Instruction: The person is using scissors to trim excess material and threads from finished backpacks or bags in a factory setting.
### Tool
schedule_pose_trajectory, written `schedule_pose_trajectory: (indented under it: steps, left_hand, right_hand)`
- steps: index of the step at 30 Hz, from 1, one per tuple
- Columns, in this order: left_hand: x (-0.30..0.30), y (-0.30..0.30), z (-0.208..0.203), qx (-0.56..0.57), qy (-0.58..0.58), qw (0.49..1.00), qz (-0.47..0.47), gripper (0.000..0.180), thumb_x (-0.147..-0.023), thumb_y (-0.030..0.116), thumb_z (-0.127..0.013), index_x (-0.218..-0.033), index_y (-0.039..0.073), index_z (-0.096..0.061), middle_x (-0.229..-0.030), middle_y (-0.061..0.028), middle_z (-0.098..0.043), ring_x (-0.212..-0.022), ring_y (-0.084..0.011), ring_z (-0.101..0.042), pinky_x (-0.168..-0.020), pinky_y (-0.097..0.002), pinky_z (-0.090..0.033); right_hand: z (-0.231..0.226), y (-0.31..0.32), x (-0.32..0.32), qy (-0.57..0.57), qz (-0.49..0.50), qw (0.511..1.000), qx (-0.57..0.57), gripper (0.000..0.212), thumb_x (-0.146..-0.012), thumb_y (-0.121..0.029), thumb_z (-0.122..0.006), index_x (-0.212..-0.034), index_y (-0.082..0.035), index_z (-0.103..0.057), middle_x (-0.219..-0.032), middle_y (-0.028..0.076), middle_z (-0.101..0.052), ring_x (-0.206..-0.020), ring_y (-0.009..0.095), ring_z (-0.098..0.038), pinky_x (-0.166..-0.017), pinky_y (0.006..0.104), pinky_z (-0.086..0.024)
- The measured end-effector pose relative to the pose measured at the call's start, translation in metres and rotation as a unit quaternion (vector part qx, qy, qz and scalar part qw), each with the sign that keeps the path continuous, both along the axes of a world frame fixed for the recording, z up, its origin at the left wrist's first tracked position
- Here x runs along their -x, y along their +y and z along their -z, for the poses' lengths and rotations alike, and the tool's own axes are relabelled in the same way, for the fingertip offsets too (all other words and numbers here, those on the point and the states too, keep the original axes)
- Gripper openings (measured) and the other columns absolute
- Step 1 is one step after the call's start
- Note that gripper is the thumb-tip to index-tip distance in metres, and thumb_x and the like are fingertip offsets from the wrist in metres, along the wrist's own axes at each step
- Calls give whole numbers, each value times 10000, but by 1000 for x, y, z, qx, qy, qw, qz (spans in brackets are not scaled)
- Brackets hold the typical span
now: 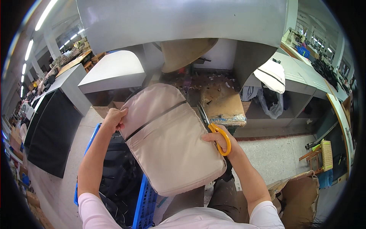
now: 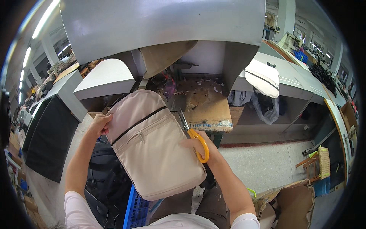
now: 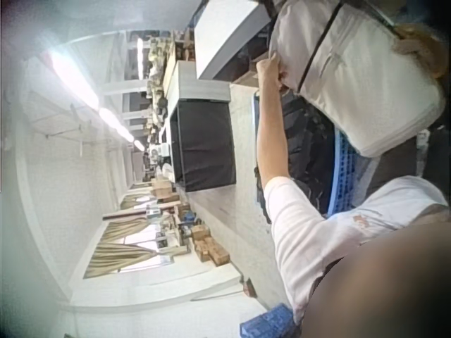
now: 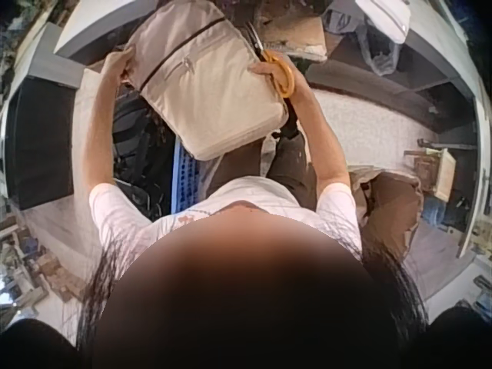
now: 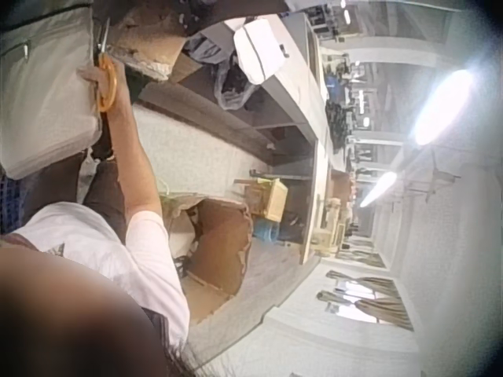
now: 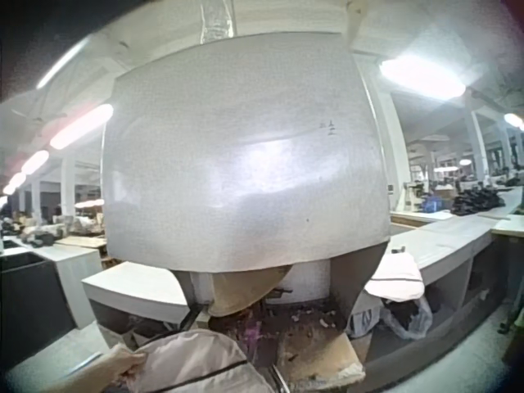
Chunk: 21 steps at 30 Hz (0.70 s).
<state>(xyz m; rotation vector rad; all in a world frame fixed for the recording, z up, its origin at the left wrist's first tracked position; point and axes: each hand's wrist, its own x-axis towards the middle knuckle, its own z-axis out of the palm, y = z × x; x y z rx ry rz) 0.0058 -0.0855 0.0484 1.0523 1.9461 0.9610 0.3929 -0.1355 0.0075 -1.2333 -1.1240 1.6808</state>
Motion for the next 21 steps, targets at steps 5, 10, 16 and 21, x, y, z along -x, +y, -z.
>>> schedule_pose_trajectory:
  steps: [5,10,16,21]
  left_hand:
    - [3,16,1,16,17,1000,-5,422,-849,333,-662,-574,49,-513,-499,-20,-436,-368,-170,-487,-330,-284,-319]
    - [4,22,1,7,22,1000,0,430,-844,331,-659,-556,52,-501,-491,-20,-442,-367,-167,-487,-330,-286,-319]
    - [-5,28,3,-3,16,1000,11,440,-862,331,-640,-544,73,-479,-481,-13,-430,-363,-162,-479,-332,-287,-316]
    - [-1,28,8,-3,9,1000,4,445,-862,335,-643,-544,75,-474,-483,-17,-428,-368,-167,-474,-336,-292,-318]
  right_hand:
    - [0,21,2,69,-32,996,46,308,-726,-33,-683,-1020,17,-608,-918,112,-653,-770,206,-656,-698,257,-521]
    - [2,27,8,105,-13,993,53,286,-741,-60,-685,-997,36,-597,-859,100,-651,-695,184,-649,-623,245,-520]
    - [8,28,2,99,-4,994,42,285,-738,-62,-691,-990,31,-598,-844,100,-651,-667,182,-650,-574,240,-515]
    - [10,34,2,81,-9,996,41,283,-733,-70,-706,-978,27,-603,-819,98,-653,-651,171,-648,-533,230,-500]
